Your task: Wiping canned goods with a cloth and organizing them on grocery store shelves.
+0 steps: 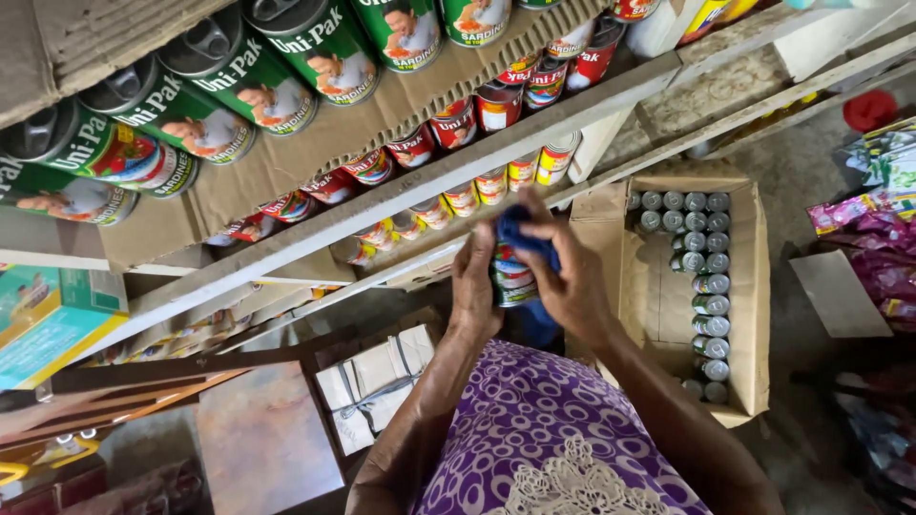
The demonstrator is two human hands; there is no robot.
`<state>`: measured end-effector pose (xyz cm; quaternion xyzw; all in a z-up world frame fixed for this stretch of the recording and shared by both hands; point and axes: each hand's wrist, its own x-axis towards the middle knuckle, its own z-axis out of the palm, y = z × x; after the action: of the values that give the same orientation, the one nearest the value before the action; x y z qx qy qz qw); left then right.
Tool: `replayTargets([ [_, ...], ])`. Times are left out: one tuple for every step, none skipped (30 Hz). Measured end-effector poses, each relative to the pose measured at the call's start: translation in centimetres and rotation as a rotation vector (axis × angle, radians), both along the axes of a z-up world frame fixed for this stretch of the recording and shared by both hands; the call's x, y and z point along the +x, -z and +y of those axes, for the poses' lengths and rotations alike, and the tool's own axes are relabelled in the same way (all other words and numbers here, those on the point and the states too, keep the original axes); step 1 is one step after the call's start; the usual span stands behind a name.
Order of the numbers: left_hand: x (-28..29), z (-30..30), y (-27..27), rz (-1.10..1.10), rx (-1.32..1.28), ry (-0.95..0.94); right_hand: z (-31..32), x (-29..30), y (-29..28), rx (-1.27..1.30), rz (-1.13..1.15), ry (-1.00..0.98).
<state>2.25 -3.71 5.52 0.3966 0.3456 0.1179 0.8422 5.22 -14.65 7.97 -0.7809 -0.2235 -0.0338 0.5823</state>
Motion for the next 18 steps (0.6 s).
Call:
replayTargets([
  [0.1, 0.2, -0.9, -0.015, -0.001, -0.027, -0.2, -0.8, 0.1, 0.038, -0.014, -0.059],
  [0.3, 0.3, -1.7, -0.03, -0.001, -0.054, -0.5, -1.5, 0.2, 0.077, -0.027, -0.119],
  [0.5, 0.9, -0.7, -0.025, -0.003, -0.055, -0.3, -2.2, -0.4, 0.076, -0.022, -0.12],
  [0.7, 1.5, 0.4, -0.056, 0.011, -0.107, -0.1, -2.8, -1.0, 0.07, -0.061, -0.125],
  [1.0, 2.1, 1.4, -0.093, 0.027, -0.153, 0.2, -3.3, -1.6, 0.066, -0.106, -0.125],
  [0.9, 1.9, 1.0, -0.092, 0.027, -0.15, 0.2, -2.6, -0.9, 0.066, -0.106, -0.121],
  [0.5, 1.5, 0.7, -0.043, 0.034, -0.084, 0.1, -2.1, -0.3, 0.052, -0.079, -0.116],
  [0.1, 1.2, 0.3, 0.007, 0.041, -0.018, -0.1, -1.6, 0.4, 0.039, -0.053, -0.112],
  [0.1, 0.9, 0.5, 0.005, 0.041, -0.017, 0.1, -1.0, -0.3, 0.039, -0.054, -0.111],
  [0.0, 0.5, 0.7, 0.006, 0.025, -0.014, 0.3, -0.4, -1.1, 0.097, -0.036, -0.07],
  [0.0, 0.3, 0.9, 0.005, 0.01, -0.013, 0.6, 0.3, -1.9, 0.155, -0.02, -0.033],
  [0.1, 0.3, 0.3, 0.001, 0.011, -0.016, 0.5, -0.2, -1.8, 0.157, -0.024, -0.035],
  [0.2, 0.3, -0.3, -0.019, 0.025, -0.014, 0.4, -0.7, -1.7, 0.064, 0.006, -0.011],
  [0.3, 0.3, -0.8, -0.038, 0.039, -0.013, 0.2, -1.1, -1.6, -0.029, 0.036, 0.014],
  [0.5, 0.7, -0.5, -0.038, 0.037, -0.015, 0.1, -1.7, -1.4, -0.031, 0.036, 0.011],
  [0.7, 1.1, -0.2, -0.064, 0.064, -0.062, 0.0, -2.3, -1.2, -0.002, 0.011, -0.044],
  [0.7, 1.6, 0.1, -0.087, 0.091, -0.111, -0.1, -3.0, -0.9, 0.027, -0.012, -0.101],
  [0.5, 1.5, 0.5, -0.083, 0.09, -0.116, 0.0, -3.2, -0.7, 0.025, -0.009, -0.106],
])
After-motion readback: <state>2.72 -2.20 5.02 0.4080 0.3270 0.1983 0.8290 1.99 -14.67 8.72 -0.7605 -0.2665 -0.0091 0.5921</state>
